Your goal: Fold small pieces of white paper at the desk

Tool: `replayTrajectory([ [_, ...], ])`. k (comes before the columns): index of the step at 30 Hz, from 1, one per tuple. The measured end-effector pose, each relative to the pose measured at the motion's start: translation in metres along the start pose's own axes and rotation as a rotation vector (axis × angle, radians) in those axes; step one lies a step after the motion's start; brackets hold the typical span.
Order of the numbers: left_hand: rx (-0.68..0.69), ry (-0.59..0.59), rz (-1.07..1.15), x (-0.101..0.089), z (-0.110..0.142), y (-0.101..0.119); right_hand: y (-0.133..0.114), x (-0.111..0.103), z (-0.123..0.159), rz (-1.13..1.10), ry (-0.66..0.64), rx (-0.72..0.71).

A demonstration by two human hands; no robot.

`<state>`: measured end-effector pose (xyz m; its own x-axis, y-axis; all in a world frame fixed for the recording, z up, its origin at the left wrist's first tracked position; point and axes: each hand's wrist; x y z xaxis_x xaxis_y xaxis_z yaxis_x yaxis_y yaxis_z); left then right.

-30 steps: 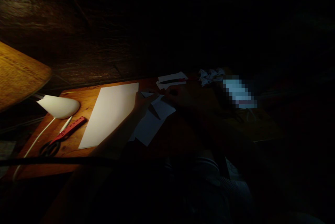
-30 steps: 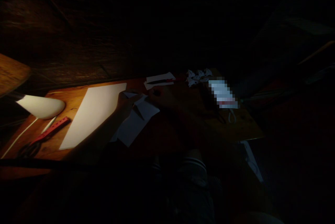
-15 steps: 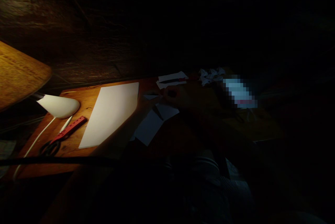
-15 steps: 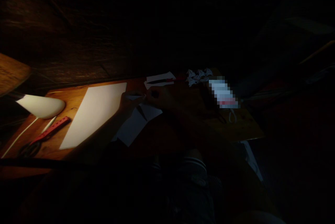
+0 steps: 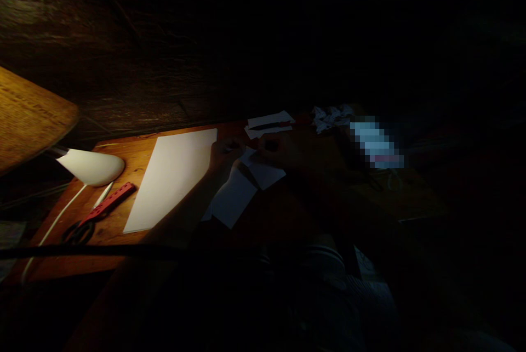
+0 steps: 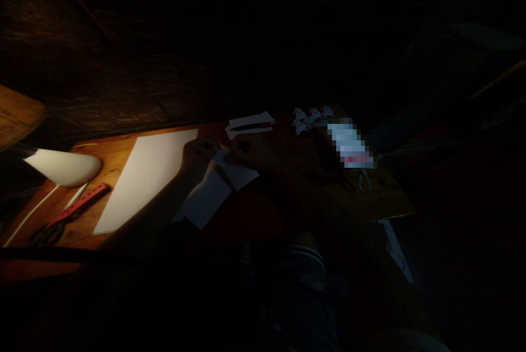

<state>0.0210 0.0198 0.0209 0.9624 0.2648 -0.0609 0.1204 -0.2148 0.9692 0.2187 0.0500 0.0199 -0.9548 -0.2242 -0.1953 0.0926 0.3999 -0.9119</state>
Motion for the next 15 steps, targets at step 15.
replayTrajectory([
  [15,0.312,-0.172,-0.264,-0.011,-0.009,-0.002,0.007,-0.006,-0.002,0.052,-0.023,-0.007],
])
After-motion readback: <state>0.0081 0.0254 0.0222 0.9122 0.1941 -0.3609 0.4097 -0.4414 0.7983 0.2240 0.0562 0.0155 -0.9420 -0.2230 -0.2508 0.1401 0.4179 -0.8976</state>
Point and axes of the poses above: each hand's wrist, its own z-axis away from the middle knuckle, its own x-axis out of the palm, y = z × x, and after that the axes turned 11 degrees about y, right-handed
